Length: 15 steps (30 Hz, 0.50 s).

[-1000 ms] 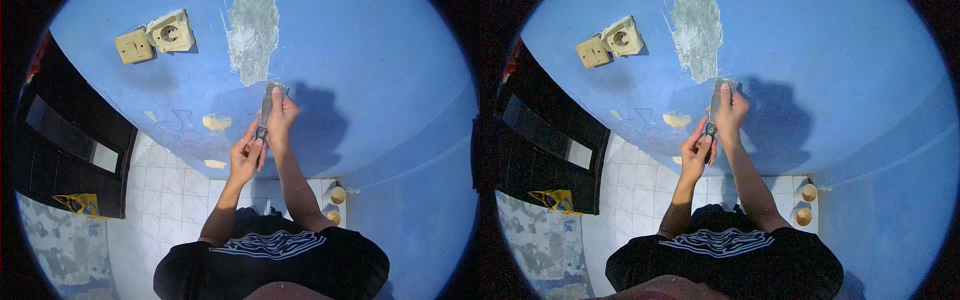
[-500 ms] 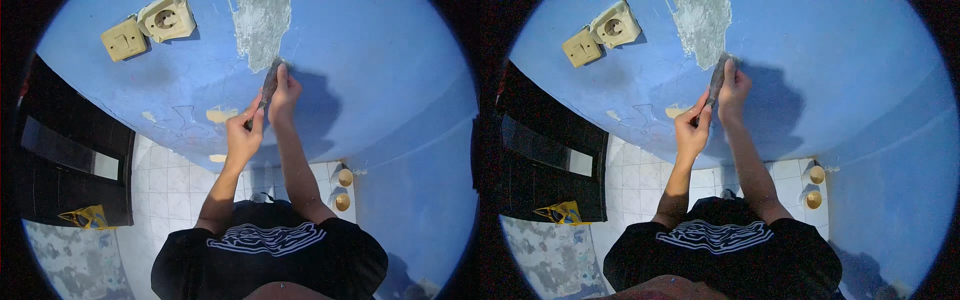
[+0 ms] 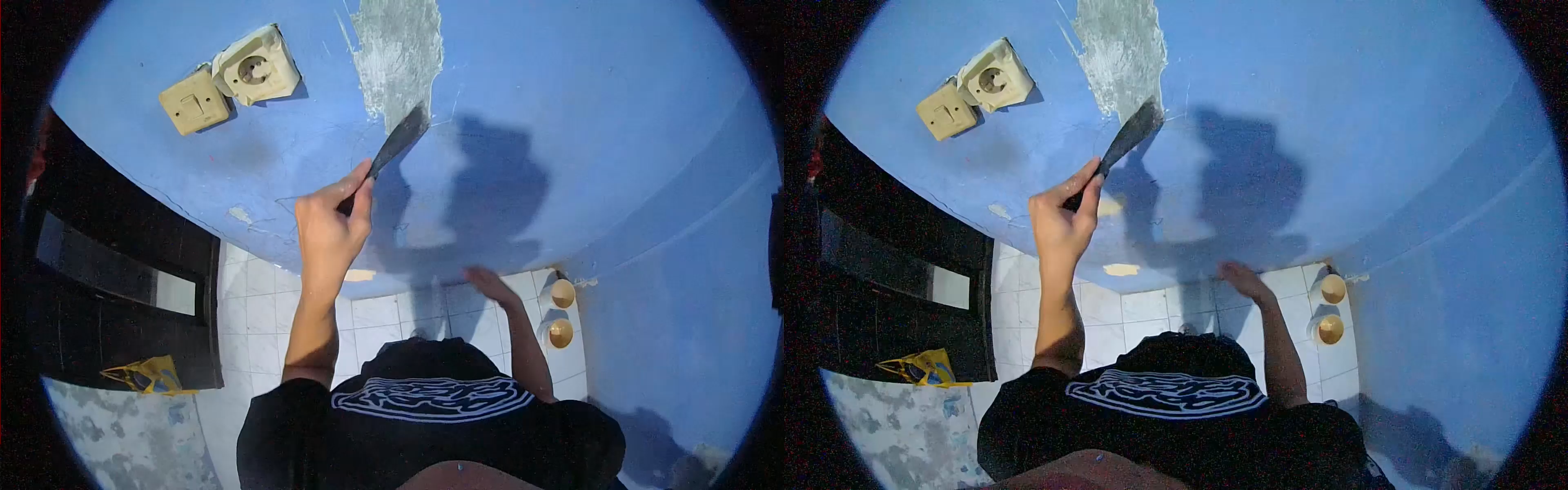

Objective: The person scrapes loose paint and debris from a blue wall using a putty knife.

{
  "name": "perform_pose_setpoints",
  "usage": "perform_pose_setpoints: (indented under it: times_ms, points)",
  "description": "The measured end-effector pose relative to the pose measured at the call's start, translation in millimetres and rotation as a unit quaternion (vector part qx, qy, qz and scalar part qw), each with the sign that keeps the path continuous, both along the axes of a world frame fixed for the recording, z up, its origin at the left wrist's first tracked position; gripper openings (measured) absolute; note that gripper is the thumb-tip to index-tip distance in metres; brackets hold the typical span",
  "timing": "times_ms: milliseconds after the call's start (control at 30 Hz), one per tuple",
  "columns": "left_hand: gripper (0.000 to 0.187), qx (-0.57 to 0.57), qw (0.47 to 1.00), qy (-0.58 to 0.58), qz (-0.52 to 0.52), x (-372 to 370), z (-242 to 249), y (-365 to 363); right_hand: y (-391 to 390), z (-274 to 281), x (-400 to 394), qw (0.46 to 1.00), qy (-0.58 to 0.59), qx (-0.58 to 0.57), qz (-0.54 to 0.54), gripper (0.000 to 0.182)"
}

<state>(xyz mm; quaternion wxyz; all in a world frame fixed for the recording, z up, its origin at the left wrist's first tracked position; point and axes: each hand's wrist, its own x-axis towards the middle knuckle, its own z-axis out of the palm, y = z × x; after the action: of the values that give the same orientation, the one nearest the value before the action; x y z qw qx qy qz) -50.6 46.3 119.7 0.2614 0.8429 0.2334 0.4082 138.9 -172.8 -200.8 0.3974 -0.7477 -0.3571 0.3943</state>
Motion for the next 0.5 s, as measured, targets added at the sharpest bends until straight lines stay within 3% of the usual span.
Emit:
perform_pose_setpoints:
  times_ms: [33, 67, 100, 133, 167, 467, 500]
  points:
    - [0.022, 0.0, 1.0, 0.004, 0.002, -2, 10, -4, -29, -113, 1, 0.997, -0.047, -0.062, 0.013, 0.052]
    - [0.021, 0.027, 1.0, 0.014, -0.002, -1, 20, -6, -65, -151, -11, 0.994, 0.018, -0.09, 0.066, 0.05]
    - [0.02, 0.054, 0.998, 0.023, -0.006, 0, 25, -7, -92, -174, -31, 0.979, 0.005, -0.174, 0.103, 0.063]
    - [0.02, 0.053, 0.998, 0.027, -0.005, -2, 26, -3, -124, -236, -46, 0.939, 0.015, -0.308, 0.154, 0.061]
    - [0.02, 0.052, 0.998, 0.027, -0.004, -7, 26, 2, -178, -313, -60, 0.924, 0.266, -0.244, 0.124, 0.045]
    - [0.017, 0.08, 0.995, -0.05, -0.042, 20, 19, -7, -173, -316, -91, 0.836, 0.49, -0.232, -0.087, 0.044]
    - [0.017, 0.078, 0.995, -0.052, -0.043, 11, 19, -6, -158, -270, -91, 0.836, 0.488, -0.233, -0.09, 0.044]
